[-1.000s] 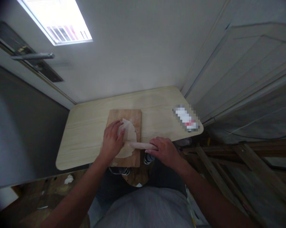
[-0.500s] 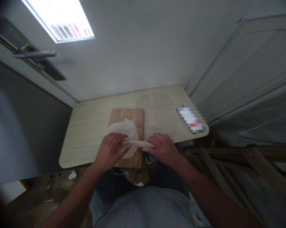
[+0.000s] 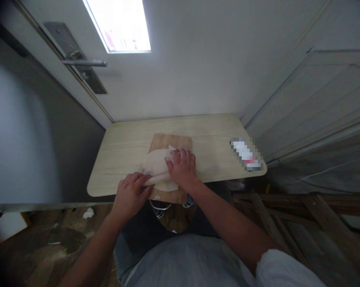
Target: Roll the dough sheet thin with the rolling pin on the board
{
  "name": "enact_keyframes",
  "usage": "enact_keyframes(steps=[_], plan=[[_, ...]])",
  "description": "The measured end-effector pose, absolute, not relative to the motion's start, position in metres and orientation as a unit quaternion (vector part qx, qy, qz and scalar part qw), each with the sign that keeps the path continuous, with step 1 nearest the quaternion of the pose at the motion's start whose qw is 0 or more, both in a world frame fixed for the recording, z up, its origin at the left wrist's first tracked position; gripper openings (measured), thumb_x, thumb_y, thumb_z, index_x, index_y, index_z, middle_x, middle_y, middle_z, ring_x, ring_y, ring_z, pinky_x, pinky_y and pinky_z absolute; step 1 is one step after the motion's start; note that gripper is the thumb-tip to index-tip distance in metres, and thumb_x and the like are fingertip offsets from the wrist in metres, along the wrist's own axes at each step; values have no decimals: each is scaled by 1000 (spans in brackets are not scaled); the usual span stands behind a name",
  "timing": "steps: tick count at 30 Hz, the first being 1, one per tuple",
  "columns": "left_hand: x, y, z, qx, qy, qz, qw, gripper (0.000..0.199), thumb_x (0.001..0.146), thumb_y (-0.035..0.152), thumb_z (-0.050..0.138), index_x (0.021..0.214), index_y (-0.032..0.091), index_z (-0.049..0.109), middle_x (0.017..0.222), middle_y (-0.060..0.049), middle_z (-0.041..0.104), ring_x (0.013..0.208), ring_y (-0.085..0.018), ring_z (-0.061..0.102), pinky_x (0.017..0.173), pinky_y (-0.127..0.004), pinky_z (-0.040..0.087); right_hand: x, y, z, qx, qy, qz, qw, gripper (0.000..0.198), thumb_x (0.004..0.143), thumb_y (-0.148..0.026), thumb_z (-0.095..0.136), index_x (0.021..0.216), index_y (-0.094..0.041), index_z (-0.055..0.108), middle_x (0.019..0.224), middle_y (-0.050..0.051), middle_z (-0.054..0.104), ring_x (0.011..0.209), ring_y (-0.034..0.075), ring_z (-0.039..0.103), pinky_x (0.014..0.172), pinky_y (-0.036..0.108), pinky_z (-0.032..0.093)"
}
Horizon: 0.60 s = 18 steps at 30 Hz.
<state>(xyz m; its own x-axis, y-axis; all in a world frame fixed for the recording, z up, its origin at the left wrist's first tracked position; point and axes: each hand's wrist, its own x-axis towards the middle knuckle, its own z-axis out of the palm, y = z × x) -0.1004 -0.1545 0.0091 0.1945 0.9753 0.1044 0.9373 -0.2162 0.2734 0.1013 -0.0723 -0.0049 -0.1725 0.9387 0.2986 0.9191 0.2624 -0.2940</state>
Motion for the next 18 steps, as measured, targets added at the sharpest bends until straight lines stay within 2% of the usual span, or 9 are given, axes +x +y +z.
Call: enact_keyframes(steps=[4,8,18], plan=[[-101,-157,10,762,626,144,81,30,93,48,58,114,28,68,109,-6,67,105,-27,57,86,-42,42,96,-75,-18,-618,-760,-9,200,42,100,-43,43,133,-21,57,141,11,56,130,31,43,108,50,27],[-100,-156,7,757,631,156,72,30,97,48,52,113,29,68,109,-5,68,104,-26,58,84,-41,41,96,-79,-23,-621,-761,-29,183,45,102,-42,38,139,-23,53,147,10,52,136,32,37,112,56,20],[-105,-143,-3,757,626,180,43,28,96,51,52,104,32,71,103,-4,68,96,-25,58,75,-37,36,91,-63,-22,-620,-765,-33,170,47,102,-44,36,142,-27,52,146,8,52,133,30,41,111,52,23]])
